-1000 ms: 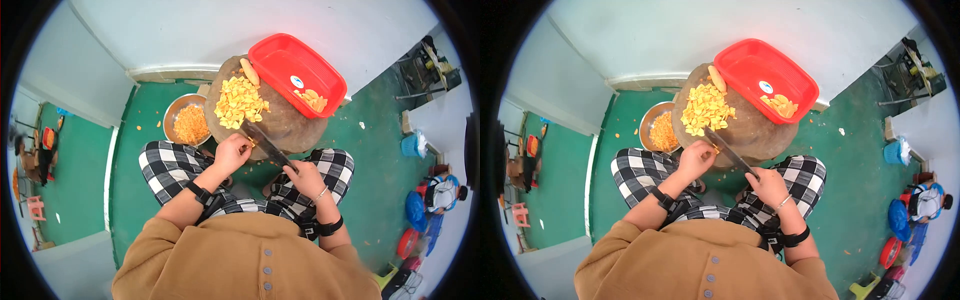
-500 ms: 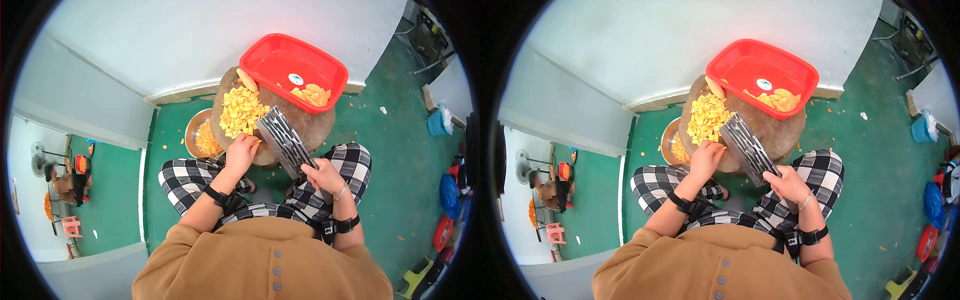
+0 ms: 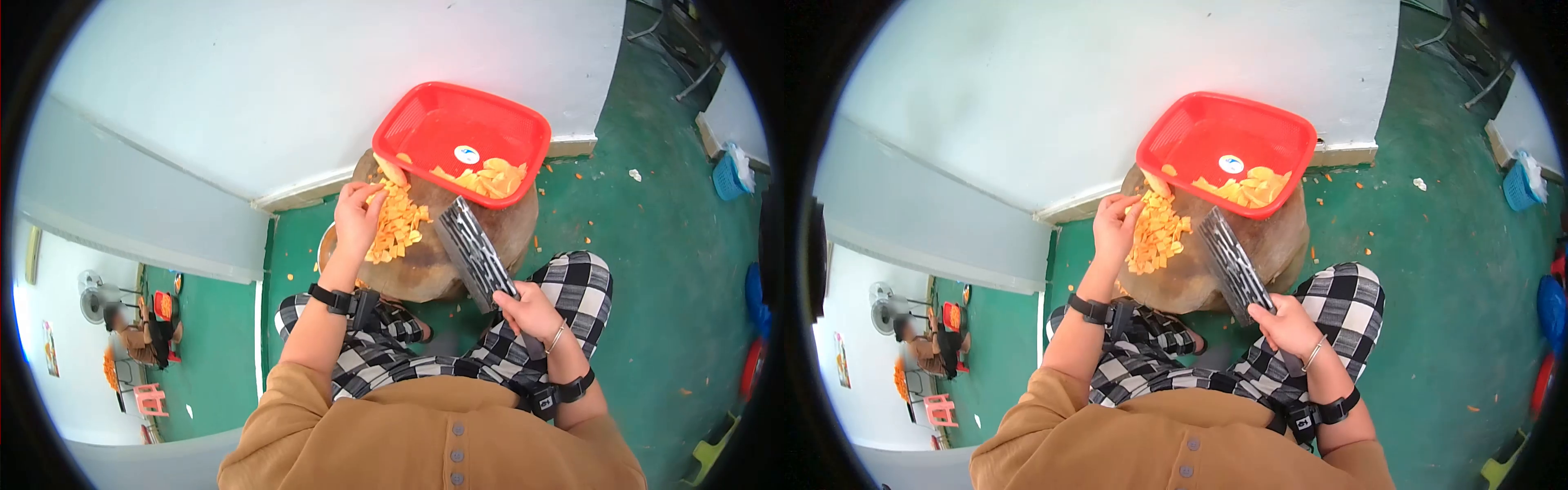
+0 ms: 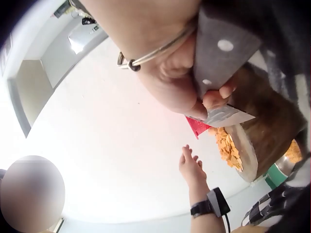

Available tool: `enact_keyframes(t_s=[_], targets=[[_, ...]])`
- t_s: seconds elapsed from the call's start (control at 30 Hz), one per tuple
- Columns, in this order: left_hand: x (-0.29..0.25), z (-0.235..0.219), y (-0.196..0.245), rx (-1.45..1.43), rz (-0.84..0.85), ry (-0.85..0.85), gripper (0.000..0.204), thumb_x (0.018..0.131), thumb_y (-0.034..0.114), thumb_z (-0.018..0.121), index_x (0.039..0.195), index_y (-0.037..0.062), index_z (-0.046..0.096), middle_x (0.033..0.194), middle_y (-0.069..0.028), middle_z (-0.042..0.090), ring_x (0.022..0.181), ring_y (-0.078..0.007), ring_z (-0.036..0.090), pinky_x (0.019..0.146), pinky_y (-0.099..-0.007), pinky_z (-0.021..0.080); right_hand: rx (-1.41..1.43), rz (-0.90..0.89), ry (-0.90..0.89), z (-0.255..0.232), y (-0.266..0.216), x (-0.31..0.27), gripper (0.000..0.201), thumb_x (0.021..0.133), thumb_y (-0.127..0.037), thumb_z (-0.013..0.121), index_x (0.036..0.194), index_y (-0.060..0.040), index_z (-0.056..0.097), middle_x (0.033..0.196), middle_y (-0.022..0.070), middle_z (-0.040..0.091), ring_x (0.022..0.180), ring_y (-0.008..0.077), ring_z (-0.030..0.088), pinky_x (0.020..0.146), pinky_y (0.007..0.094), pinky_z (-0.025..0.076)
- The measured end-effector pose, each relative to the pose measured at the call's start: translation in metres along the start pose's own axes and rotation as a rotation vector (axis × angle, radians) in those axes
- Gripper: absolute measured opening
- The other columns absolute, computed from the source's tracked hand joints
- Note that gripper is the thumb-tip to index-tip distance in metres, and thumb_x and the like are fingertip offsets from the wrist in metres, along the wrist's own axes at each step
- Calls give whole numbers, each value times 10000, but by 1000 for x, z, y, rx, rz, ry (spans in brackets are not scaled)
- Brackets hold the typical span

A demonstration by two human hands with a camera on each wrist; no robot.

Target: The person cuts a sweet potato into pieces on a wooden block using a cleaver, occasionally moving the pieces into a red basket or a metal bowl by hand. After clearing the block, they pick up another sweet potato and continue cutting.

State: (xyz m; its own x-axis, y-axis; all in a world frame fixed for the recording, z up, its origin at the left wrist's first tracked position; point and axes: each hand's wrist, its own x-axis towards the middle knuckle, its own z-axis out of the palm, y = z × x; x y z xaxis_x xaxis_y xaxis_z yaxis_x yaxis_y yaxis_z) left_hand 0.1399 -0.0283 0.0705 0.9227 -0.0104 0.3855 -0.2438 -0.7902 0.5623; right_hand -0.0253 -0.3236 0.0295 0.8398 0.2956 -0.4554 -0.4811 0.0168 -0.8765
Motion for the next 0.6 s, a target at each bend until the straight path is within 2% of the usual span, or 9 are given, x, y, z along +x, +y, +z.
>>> enact_keyframes(t_s=[0.03,0.17,0.23,0.27,0.33,0.37,0.4,0.47,0.6], targets=[[13,4,6,-35,69,-11,162,830,150,710,967,63,723,963,-99,630,754,-182,623,624,-282,491,8,5,-8,0,0,1,268,928,-228,600,783,-29,496,541,10,502,385,84,453,372,248,350],[68,37,30,-44,252,-184,168,809,132,713,961,59,721,936,-109,649,799,-220,634,683,-319,505,-2,30,-32,0,0,3,275,938,-225,591,775,-30,487,541,7,490,391,88,452,377,255,360],[91,60,39,167,320,-385,212,769,128,733,960,38,710,957,-121,670,853,-252,650,744,-351,512,5,31,-30,0,0,4,279,939,-227,592,772,-31,486,544,9,492,391,89,452,377,256,364],[103,72,40,162,328,-382,212,769,128,733,960,38,710,957,-121,670,853,-252,650,744,-351,512,13,40,-35,0,0,5,282,940,-229,592,769,-31,485,547,10,494,390,90,452,377,258,367],[121,91,42,313,177,-740,265,697,154,768,950,95,719,939,-116,687,876,-300,650,764,-406,523,24,49,-31,-1,-1,5,286,937,-230,594,765,-30,484,547,11,495,392,92,456,377,258,370],[130,96,44,363,109,-910,324,666,179,792,976,114,723,952,-117,694,904,-298,655,784,-392,526,40,57,-40,-1,-1,6,289,936,-230,596,762,-29,483,548,11,497,393,91,458,377,258,371],[134,102,45,360,111,-914,324,666,179,792,976,114,723,952,-117,694,904,-298,655,784,-392,526,58,67,-50,-1,-1,6,291,935,-230,597,758,-29,483,549,11,498,395,91,461,378,258,371],[136,104,62,644,104,-1080,299,670,176,799,952,117,724,948,-108,698,886,-285,656,778,-389,525,56,69,-50,-2,-2,7,287,933,-230,596,763,-24,493,551,11,502,392,92,463,380,258,373],[135,109,61,708,125,-1078,249,674,183,803,896,113,713,897,-92,698,816,-267,645,723,-391,519,69,54,-71,-3,-1,7,275,934,-234,593,792,-10,520,564,15,517,390,94,462,380,257,371]])
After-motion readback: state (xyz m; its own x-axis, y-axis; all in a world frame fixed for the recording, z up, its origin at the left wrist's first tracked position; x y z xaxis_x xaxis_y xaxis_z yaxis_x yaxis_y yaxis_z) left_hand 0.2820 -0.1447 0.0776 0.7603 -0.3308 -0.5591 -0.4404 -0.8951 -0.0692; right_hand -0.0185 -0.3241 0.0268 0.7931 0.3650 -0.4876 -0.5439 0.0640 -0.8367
